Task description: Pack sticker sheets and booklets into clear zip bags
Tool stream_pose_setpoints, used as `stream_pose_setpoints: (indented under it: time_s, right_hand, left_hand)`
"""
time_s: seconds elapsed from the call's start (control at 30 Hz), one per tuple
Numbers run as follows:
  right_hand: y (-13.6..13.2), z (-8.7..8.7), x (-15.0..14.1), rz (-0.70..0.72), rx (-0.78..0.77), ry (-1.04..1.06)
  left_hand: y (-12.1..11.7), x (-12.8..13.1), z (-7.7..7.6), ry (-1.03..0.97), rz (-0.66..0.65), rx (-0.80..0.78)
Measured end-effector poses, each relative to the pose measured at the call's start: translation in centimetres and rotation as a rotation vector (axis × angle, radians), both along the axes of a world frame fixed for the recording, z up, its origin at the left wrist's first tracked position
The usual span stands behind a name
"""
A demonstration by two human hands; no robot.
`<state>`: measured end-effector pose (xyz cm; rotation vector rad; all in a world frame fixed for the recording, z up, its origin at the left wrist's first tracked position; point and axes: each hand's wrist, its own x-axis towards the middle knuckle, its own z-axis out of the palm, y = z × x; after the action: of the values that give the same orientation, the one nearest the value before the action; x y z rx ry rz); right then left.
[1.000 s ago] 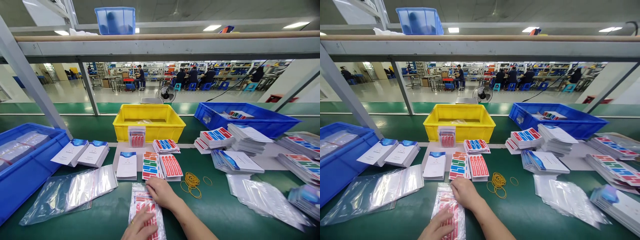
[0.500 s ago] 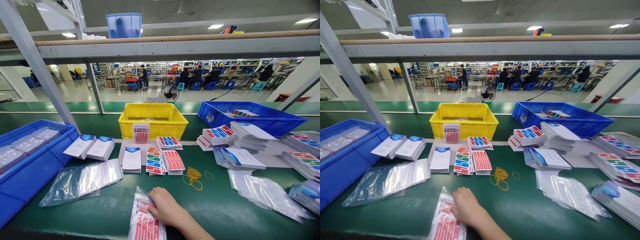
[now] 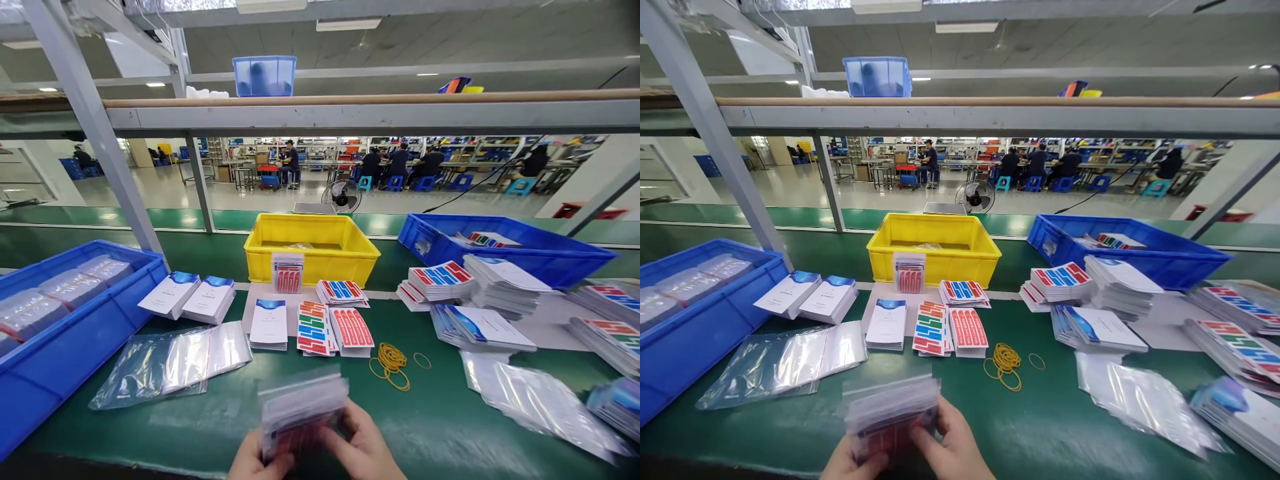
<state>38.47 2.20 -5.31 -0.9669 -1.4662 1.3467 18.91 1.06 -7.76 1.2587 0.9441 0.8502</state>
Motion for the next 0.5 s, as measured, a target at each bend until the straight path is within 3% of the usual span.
stream_pose_setpoints:
  time_s: [0.1,0.27,0.37,0.5]
  right_hand:
    - [0.6,0.1,-0.8,-0.085,0.121,-0.084]
    - [2.7,-2.5,-1.9,-0.258,0.102,-0.062]
    - [2.8,-3.0,-2.6,-0.261,0.174,-0.055]
    - [2.1,-2.1,-2.9,-0.313,0.29,-0.04]
  left_hand:
    - [2.1,-0.3,1.1,0.116,0.076,0.256]
    - [3.9,-0.4,0.6,0.155,0.401,0.316]
    - [4.0,0.3,0.2,0.096,0.398,0.308]
    - [3.7,1.4,0.2,0.11,0.382,0.317]
